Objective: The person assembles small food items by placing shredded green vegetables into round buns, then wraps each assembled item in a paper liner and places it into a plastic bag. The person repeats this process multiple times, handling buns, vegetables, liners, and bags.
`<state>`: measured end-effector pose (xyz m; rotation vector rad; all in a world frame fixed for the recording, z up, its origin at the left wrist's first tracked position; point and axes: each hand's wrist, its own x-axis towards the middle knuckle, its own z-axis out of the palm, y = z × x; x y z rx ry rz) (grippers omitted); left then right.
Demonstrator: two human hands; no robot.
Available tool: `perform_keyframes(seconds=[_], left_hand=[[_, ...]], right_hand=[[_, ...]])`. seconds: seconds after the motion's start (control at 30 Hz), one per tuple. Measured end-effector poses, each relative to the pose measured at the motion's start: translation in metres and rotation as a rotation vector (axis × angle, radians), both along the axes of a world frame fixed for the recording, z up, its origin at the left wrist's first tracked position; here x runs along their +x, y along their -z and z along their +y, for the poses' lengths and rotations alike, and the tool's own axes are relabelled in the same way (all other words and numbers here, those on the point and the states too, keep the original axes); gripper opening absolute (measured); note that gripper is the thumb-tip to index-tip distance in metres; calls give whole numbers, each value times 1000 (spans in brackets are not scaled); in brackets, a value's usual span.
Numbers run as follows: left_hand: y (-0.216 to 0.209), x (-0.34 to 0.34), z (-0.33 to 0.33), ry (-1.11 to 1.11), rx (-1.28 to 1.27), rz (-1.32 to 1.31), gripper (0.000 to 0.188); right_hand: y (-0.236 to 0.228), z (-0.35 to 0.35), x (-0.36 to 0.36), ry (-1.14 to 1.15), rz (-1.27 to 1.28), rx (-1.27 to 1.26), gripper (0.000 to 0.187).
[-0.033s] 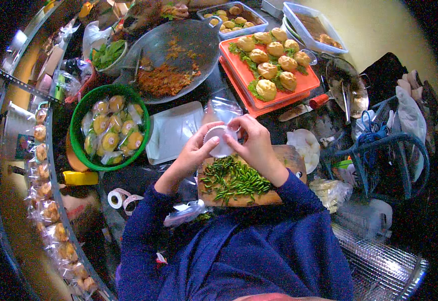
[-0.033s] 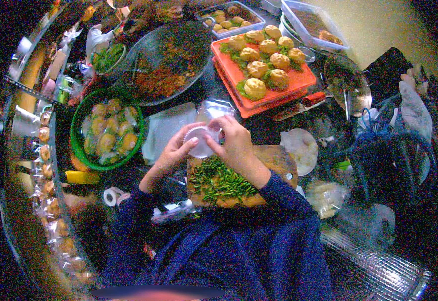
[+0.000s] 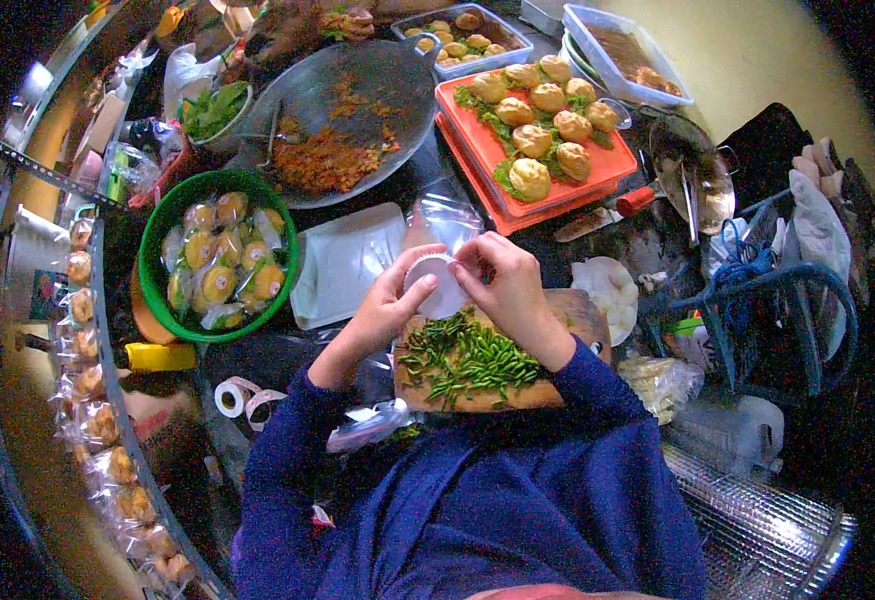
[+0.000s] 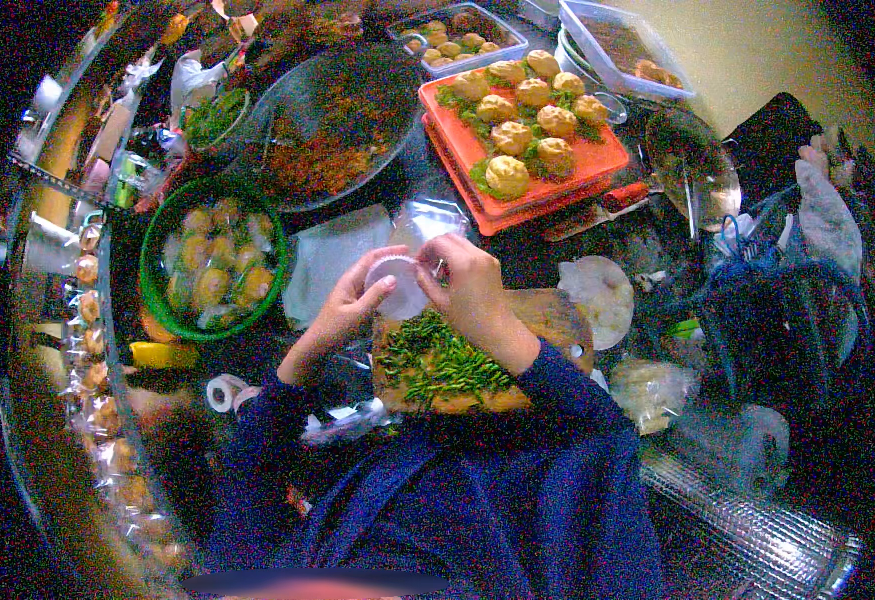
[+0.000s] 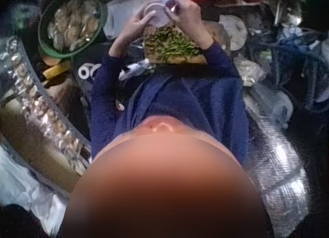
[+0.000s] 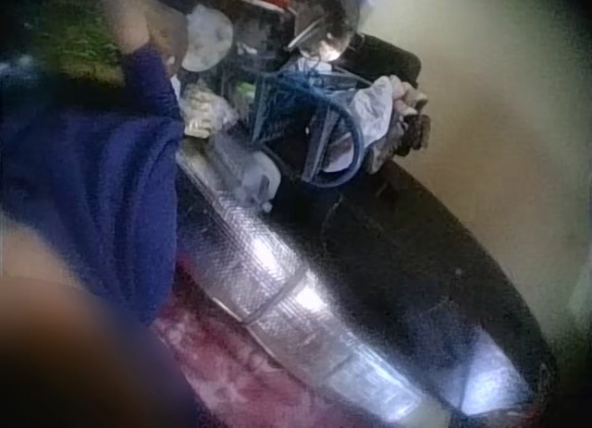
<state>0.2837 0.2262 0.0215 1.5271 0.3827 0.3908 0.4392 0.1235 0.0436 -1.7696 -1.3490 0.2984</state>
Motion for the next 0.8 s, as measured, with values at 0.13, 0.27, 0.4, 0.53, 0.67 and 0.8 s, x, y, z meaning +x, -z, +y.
perform_keyframes(seconds=[0.13, 0.27, 0.4, 0.53, 0.67, 0.8], left_hand=[[6, 4, 0, -86, 185, 77, 33], [11, 18, 13, -145, 387, 127, 25], [10, 37, 24, -130, 287, 90, 28], [7, 51, 26, -109, 118, 159, 36], [13, 58, 26, -121, -79, 180, 33], [27, 50, 24, -131, -246, 160, 32]], right_hand=[[4, 1, 9, 12, -160, 125, 12], [8, 3, 29, -78, -5, 12, 14], [16, 13, 105, 144, 70, 246, 21], [36, 28, 205, 651, -153, -107, 45], [64, 35, 248, 559, 4, -269, 68], [72, 38, 257, 471, 51, -346, 84]])
